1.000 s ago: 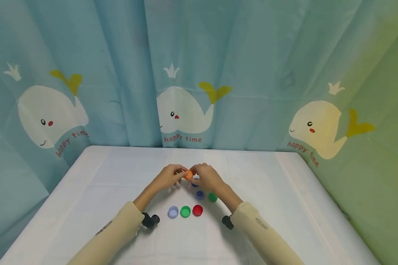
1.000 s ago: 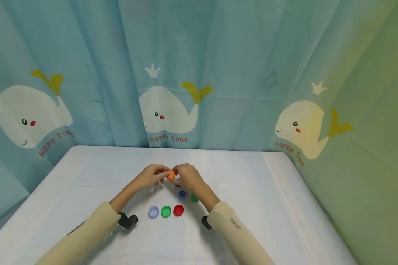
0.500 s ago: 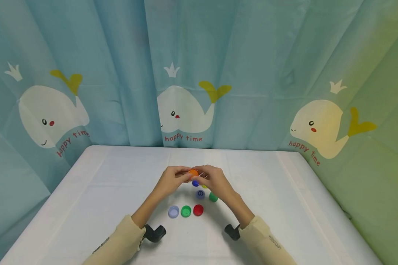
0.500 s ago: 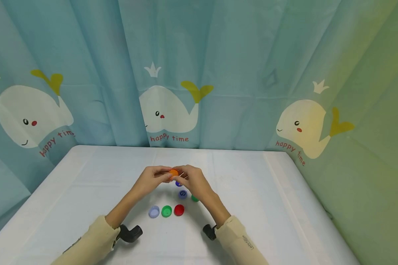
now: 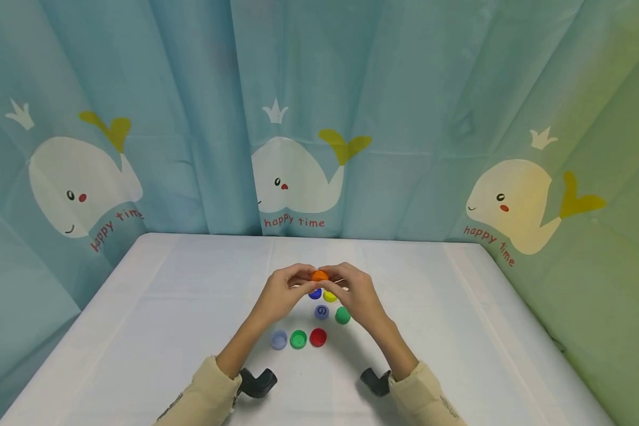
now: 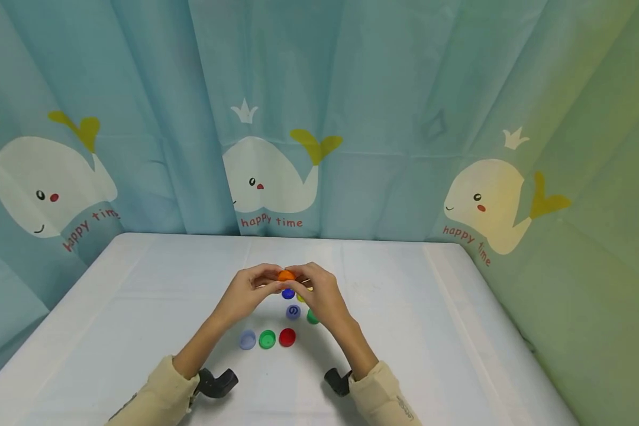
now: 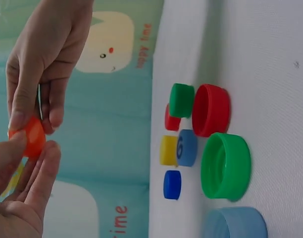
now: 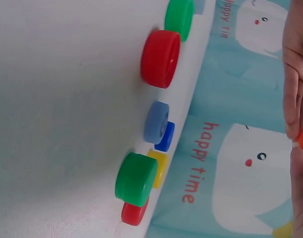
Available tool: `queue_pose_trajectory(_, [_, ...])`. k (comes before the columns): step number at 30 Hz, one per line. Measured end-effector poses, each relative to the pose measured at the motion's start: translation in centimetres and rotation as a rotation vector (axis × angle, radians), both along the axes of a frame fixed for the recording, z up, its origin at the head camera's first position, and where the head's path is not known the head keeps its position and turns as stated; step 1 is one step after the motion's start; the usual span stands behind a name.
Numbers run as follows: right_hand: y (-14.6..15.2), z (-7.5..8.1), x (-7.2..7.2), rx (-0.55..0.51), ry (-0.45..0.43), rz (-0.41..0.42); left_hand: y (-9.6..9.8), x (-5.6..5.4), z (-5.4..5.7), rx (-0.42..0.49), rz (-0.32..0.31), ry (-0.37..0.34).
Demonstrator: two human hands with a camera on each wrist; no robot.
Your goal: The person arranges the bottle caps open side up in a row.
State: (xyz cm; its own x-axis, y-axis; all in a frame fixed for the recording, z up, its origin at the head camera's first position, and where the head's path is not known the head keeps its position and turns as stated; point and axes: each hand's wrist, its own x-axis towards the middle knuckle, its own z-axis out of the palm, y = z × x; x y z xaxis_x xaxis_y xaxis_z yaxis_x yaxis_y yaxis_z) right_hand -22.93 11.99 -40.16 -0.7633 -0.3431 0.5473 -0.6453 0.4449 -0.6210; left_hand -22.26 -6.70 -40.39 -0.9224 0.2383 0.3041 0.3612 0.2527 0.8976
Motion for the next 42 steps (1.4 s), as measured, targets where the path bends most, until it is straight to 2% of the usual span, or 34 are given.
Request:
queue_pose_trajectory(3, [0.3,0.0,0.2,-0.041,0.022,-0.008,0.3,0.0,0.1,0.016,-0.002,0.021])
queue_pose_trajectory(10, [0.4,-0.2,0.2,-0.104,0.054,0.017,0.6,0.1,-0.2,0.048,0.046,0.033])
queue_pose_trajectory(18, [0.7,0.1,0.6,-0.073,0.022,-0.017,0.4,0.3,-0.5,0.064,-0.039,-0.01])
queue_pose_trajectory(22, [1.1,0.6,0.7,-0.024,-0.002,-0.011,0.4,0.3,-0.4,0.047,-0.043,-0.014])
queue_pose_trajectory(24, [1.4,0.8,0.7,-0.005,-0.014,0.005,0.5,0.4,-0.1,0.036,-0.036,-0.01])
queue_pose_trajectory(31, [2.1,1.1,0.6,0.032,-0.124,0.078,0.5,2.3,3.1,0.007,-0.07,-0.005])
queue_pose_trajectory(38, [2.6,1.4,0.7,0.089,-0.172,0.11,0.7,0.3,-0.5,0.049,-0.087,-0.019])
queue_pose_trajectory(42, [2.8,1.5,0.7,0.147,-0.227,0.094,0.8,0.2,-0.4,0.014,-0.089,-0.024])
